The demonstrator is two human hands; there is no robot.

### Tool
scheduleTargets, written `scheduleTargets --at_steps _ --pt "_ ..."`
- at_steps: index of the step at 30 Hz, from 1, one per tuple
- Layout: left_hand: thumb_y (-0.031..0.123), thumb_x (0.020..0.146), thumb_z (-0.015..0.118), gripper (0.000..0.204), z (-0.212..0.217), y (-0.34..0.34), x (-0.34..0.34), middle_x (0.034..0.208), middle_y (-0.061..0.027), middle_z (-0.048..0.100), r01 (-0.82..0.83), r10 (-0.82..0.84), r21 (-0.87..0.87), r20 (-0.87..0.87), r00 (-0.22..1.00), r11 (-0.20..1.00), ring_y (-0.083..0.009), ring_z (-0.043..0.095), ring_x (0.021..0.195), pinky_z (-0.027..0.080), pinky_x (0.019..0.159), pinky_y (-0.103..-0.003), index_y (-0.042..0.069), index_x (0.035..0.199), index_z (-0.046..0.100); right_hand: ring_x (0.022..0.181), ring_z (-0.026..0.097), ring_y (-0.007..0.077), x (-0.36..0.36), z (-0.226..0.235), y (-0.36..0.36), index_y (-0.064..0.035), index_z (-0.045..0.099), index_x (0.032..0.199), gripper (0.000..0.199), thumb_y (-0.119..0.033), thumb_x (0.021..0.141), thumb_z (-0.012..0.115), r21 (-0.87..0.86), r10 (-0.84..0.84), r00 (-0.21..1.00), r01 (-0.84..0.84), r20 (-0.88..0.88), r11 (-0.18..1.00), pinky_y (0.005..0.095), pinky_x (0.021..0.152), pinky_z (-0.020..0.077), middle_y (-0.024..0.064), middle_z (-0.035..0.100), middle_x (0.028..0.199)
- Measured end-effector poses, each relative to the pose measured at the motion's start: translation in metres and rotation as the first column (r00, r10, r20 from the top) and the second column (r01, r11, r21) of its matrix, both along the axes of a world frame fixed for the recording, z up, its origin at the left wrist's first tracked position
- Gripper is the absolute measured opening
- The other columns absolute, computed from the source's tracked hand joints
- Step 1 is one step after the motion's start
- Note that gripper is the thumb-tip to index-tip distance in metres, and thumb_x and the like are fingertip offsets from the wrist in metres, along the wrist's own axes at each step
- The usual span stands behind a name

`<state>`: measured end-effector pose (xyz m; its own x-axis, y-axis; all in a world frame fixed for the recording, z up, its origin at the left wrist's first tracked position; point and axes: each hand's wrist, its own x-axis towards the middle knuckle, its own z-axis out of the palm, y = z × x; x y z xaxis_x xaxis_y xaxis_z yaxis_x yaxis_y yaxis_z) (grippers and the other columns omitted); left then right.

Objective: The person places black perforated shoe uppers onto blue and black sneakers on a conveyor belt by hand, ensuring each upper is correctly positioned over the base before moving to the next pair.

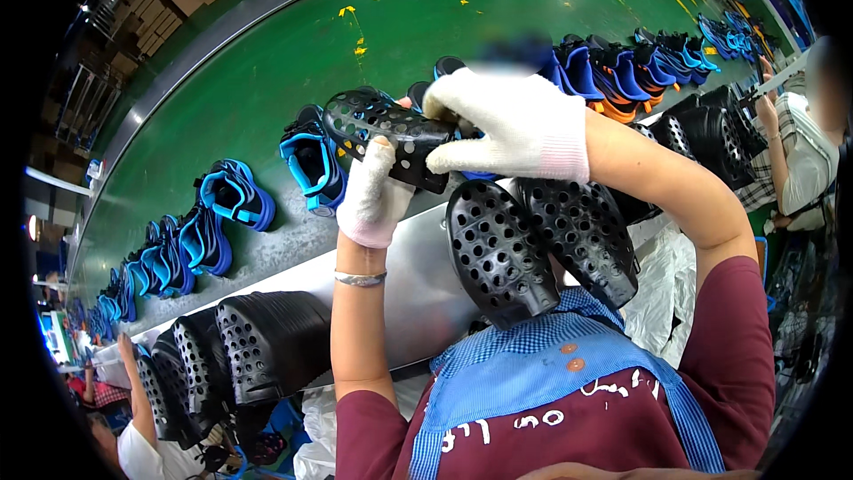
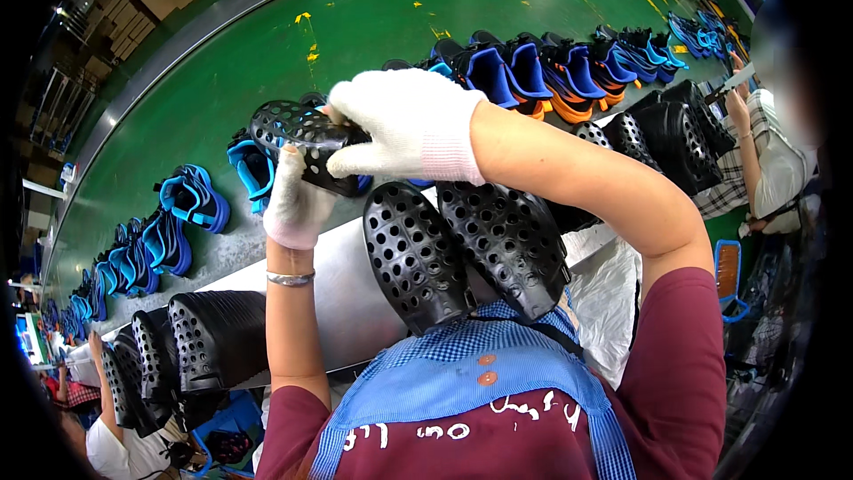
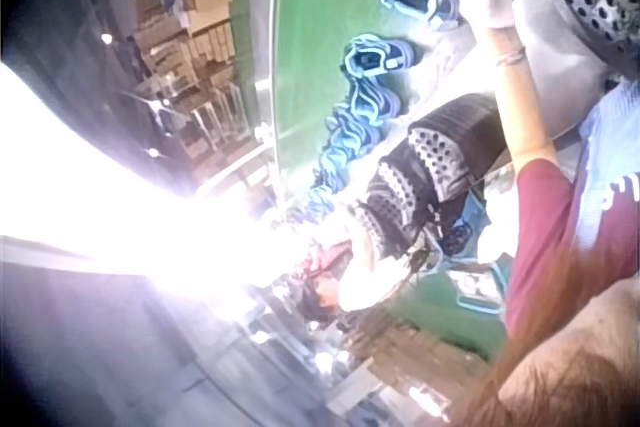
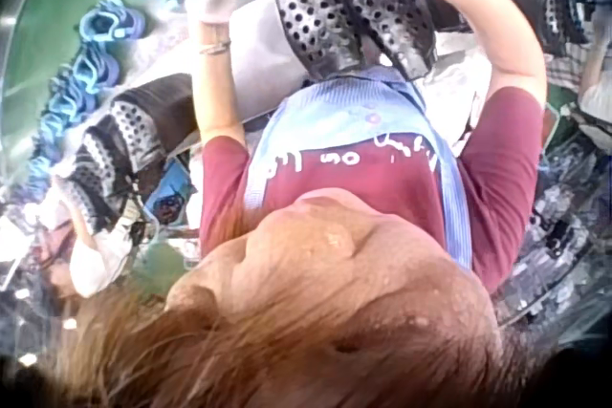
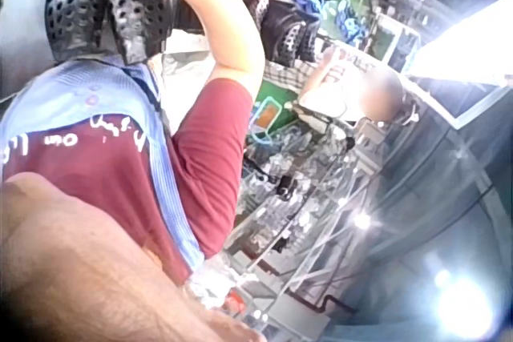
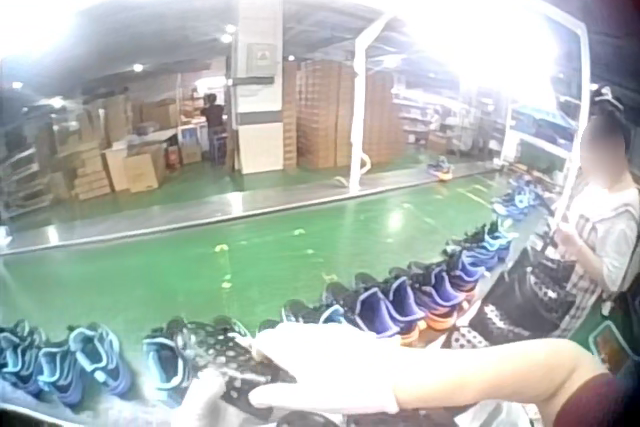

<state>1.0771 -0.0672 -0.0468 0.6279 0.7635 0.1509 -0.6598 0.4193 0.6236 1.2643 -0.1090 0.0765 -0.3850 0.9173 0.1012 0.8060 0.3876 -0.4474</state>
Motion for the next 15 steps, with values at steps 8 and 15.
scheduleTargets --at_steps 8,15 --pt "0.022 0.092 0.066 0.044 -0.028 0.010 0.002 0.119 -0.0048 0.059 -0.175 0.175 0.000 -0.080 0.981 0.984 -0.0202 0.058 0.111 0.049 0.096 -0.043 0.010 0.130 0.047 0.077 0.065 0.0381 -0.007 -0.031 0.026 0.0036 0.058 0.090 0.046 -0.041 0.082 0.058 -0.114 0.014 0.983 0.007 0.183 0.993 0.0446 0.071 0.0520 0.0220 0.064 0.079" --pt "0.022 0.094 0.062 0.040 -0.033 0.018 -0.012 0.116 -0.0119 0.061 -0.143 0.088 -0.166 -0.301 0.950 0.976 -0.0233 0.062 0.106 0.055 0.083 -0.037 0.001 0.125 0.048 0.073 0.064 0.0372 -0.013 -0.045 0.045 0.0009 0.060 0.089 0.039 -0.038 0.083 0.058 -0.134 0.006 0.991 0.013 0.137 0.991 0.0432 0.068 0.0508 0.0206 0.063 0.075"
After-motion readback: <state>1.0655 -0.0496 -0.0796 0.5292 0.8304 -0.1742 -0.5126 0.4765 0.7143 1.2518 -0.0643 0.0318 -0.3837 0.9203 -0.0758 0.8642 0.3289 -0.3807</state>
